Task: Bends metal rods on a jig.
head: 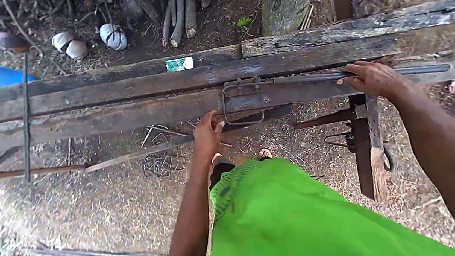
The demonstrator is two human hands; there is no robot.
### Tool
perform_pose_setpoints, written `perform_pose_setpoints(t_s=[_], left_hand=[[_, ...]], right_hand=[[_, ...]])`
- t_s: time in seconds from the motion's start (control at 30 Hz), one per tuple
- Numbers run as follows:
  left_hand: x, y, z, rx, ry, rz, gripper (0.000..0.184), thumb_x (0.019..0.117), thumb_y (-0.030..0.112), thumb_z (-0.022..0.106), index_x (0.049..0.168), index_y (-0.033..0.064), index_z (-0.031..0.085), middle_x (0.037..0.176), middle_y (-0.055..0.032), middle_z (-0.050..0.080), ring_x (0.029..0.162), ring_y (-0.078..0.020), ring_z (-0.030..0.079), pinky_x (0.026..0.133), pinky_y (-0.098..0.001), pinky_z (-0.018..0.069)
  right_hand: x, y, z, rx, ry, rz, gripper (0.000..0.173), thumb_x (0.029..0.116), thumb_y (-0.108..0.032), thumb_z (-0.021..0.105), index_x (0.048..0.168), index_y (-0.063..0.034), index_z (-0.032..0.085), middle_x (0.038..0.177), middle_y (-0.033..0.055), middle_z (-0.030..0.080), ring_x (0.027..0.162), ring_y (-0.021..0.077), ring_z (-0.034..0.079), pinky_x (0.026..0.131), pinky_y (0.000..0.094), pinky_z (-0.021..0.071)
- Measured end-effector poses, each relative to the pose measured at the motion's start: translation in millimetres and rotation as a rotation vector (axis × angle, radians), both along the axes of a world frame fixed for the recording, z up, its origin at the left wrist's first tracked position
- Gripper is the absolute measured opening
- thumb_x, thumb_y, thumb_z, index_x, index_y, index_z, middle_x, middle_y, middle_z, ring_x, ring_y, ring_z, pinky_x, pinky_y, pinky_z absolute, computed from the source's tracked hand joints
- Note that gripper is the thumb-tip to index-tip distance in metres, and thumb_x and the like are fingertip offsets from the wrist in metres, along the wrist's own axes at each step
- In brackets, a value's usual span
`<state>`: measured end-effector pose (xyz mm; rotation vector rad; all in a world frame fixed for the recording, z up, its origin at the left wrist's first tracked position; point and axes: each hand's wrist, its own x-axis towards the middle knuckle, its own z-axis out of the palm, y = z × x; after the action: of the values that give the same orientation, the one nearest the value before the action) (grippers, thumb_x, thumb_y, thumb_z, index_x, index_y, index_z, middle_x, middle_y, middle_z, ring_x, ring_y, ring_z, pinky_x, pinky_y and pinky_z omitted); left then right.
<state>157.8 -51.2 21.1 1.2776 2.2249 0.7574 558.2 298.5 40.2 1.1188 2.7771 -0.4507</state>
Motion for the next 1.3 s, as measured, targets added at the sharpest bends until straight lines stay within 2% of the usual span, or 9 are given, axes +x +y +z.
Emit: perform_pose_setpoints(t_s=[0.1,0.2,0.3,0.4,0.57,0.7,0.87,1.0,1.3], left_hand=[[-10,16,7,-0.002,0.188,-0.124,0.069,0.0903,0.026,0.080,0.149,0.0061,0.051,0.144,-0.0206,0.057,0.136,-0.0428,0.049,0.110,-0.0608,0.0433],[-18,38,-4,-0.060,0.230,-0.155,0.087,0.0841,0.037,0.085,0.155,0.0069,0.045,0.150,-0.0210,0.050,0.142,-0.0446,0.040,0.112,-0.0629,0.0387],[-17,54,-11,-0.032,0.096,-0.078,0.076,0.0872,0.035,0.083,0.149,0.0029,0.052,0.144,-0.0244,0.052,0.137,-0.0424,0.045,0.113,-0.0565,0.0410],[-10,64,-14,0.003,0.020,-0.023,0.058,0.0940,0.027,0.076,0.141,-0.0018,0.057,0.138,-0.0251,0.054,0.121,-0.0364,0.058,0.100,-0.0495,0.0527],[1,75,-9,-0.033,0.136,0.065,0.038,0.1026,0.019,0.062,0.132,-0.0042,0.064,0.125,-0.0246,0.061,0.105,-0.0346,0.067,0.095,-0.0490,0.0550],[-5,90,-14,0.029,0.154,0.112,0.053,0.0997,0.015,0.064,0.149,0.0007,0.050,0.107,-0.0202,0.071,0.092,-0.0340,0.070,0.087,-0.0523,0.0570],[-6,94,-39,0.228,0.285,0.105,0.031,0.1043,0.021,0.058,0.124,0.0018,0.072,0.111,-0.0209,0.068,0.101,-0.0329,0.068,0.092,-0.0486,0.0553],[0,98,-58,0.375,0.336,0.179,0.029,0.1036,0.022,0.060,0.118,0.0014,0.074,0.106,-0.0206,0.067,0.105,-0.0329,0.065,0.098,-0.0439,0.0515],[0,102,-68,0.446,0.378,0.238,0.026,0.1022,0.025,0.064,0.110,0.0040,0.077,0.101,-0.0171,0.068,0.103,-0.0320,0.064,0.096,-0.0454,0.0488]], right_hand=[[-2,11,-6,-0.011,0.052,0.013,0.040,0.1032,-0.035,0.063,0.128,-0.0037,0.062,0.120,0.0292,0.066,0.107,0.0547,0.065,0.087,0.0751,0.0482],[-2,16,-3,-0.027,0.061,0.019,0.040,0.1025,-0.035,0.064,0.129,-0.0053,0.059,0.114,0.0296,0.067,0.103,0.0554,0.065,0.085,0.0753,0.0482],[0,16,-3,-0.021,0.065,0.021,0.039,0.1026,-0.036,0.063,0.128,-0.0069,0.060,0.117,0.0286,0.067,0.105,0.0544,0.065,0.086,0.0739,0.0486],[6,12,-2,-0.020,0.060,0.003,0.041,0.1035,-0.039,0.061,0.130,-0.0080,0.060,0.112,0.0287,0.068,0.100,0.0549,0.066,0.080,0.0748,0.0488],[10,-3,6,-0.017,0.097,-0.014,0.041,0.1016,-0.043,0.063,0.126,-0.0100,0.065,0.101,0.0279,0.071,0.094,0.0545,0.068,0.075,0.0751,0.0486],[14,-4,2,-0.015,0.107,-0.034,0.043,0.1009,-0.046,0.063,0.126,-0.0116,0.065,0.102,0.0268,0.071,0.095,0.0536,0.068,0.075,0.0745,0.0493],[4,-9,-7,-0.073,0.102,-0.062,0.050,0.0965,-0.058,0.063,0.121,-0.0158,0.068,0.090,0.0217,0.072,0.084,0.0484,0.070,0.068,0.0718,0.0497],[-19,-17,-6,-0.120,0.094,-0.023,0.049,0.0970,-0.058,0.062,0.120,-0.0159,0.069,0.091,0.0196,0.072,0.084,0.0455,0.070,0.069,0.0703,0.0505],[-27,-31,-7,-0.066,0.073,0.058,0.054,0.1042,-0.059,0.045,0.116,-0.0114,0.068,0.084,0.0199,0.069,0.078,0.0460,0.069,0.064,0.0672,0.0507]])
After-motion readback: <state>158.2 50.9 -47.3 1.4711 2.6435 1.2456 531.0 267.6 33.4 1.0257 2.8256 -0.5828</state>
